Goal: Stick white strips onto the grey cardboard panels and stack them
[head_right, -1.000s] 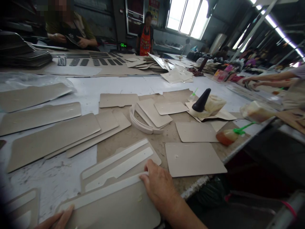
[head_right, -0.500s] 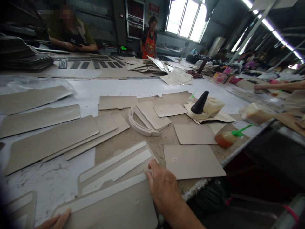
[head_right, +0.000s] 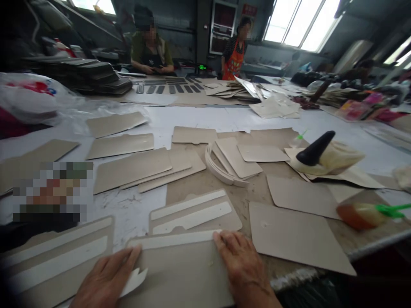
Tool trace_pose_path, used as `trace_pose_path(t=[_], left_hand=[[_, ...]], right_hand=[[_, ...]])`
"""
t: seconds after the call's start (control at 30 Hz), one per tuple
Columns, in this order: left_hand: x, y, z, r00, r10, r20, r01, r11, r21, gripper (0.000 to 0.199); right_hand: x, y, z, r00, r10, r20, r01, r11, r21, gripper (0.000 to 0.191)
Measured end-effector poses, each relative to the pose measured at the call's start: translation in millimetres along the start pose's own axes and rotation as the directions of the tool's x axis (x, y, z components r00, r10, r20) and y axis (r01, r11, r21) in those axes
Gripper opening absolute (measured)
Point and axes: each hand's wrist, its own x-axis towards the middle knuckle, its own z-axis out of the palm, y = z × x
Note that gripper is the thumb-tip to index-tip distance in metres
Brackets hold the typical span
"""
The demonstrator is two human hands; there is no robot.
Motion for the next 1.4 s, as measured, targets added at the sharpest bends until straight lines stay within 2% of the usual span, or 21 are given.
trace_pose_path(t=[0.07, 0.17, 0.23, 0.3, 0.43, 0.53, 0.6, 0.73, 0.87, 1.0, 1.13, 1.27, 1.4], left_hand=[[0, 2, -3.9, 1.0, -0.005, -0.011, 0.005, 1.0, 0.025, 0.061], [-1, 6, -5.7, 0.998, -0.042, -0.036, 0.043, 0.999, 0.028, 0.058], [0, 10, -6.1, 0.997, -0.073, -0.033, 0.074, 0.997, 0.011, 0.057], [2, 15, -7.0, 0.992, -0.122, -0.032, 0.122, 0.993, -0.008, 0.056], [6, 21, -11.7, 0.986, -0.164, 0.007, 0.164, 0.986, -0.044, 0.053], [7, 21, -16.9, 0.981, -0.188, 0.048, 0.189, 0.982, -0.026, 0.052], [6, 18, -20.1, 0.983, -0.164, 0.077, 0.167, 0.985, -0.037, 0.055], [2, 11, -22.9, 0.989, -0.11, 0.098, 0.119, 0.989, -0.089, 0.059], [0, 13, -21.0, 0.989, -0.112, 0.099, 0.122, 0.988, -0.097, 0.056], [-1, 18, -16.7, 0.986, -0.156, 0.056, 0.158, 0.987, -0.034, 0.049], [-3, 14, -13.7, 0.993, -0.114, 0.033, 0.114, 0.993, -0.014, 0.05], [-4, 6, -17.1, 1.0, -0.024, 0.007, 0.024, 1.0, 0.009, 0.051], [-6, 3, -18.6, 1.0, -0.022, -0.018, 0.023, 0.998, 0.06, 0.047]], right_hand=[[6, 6, 0, 1.0, -0.015, -0.013, 0.015, 0.999, 0.039, 0.045], [33, 3, -2, 0.996, 0.038, -0.076, -0.03, 0.994, 0.106, 0.038], [60, -7, -2, 0.993, 0.063, -0.099, -0.049, 0.99, 0.133, 0.037], [88, -21, 1, 0.994, 0.037, -0.105, -0.021, 0.989, 0.149, 0.04], [125, -45, 20, 0.996, -0.051, -0.075, 0.063, 0.984, 0.168, 0.056], [131, -53, 38, 0.995, -0.104, 0.001, 0.102, 0.983, 0.152, 0.057], [130, -54, 45, 0.993, -0.115, 0.041, 0.109, 0.985, 0.131, 0.057], [135, -58, 46, 0.992, -0.113, 0.058, 0.106, 0.988, 0.114, 0.057], [152, -76, 48, 0.987, -0.137, 0.083, 0.123, 0.981, 0.151, 0.058], [163, -89, 55, 0.972, -0.189, 0.138, 0.162, 0.969, 0.185, 0.053], [168, -98, 58, 0.976, -0.156, 0.152, 0.126, 0.973, 0.193, 0.056], [176, -116, 63, 0.97, -0.155, 0.187, 0.113, 0.97, 0.217, 0.057], [177, -123, 60, 0.964, -0.117, 0.239, 0.068, 0.977, 0.201, 0.057]])
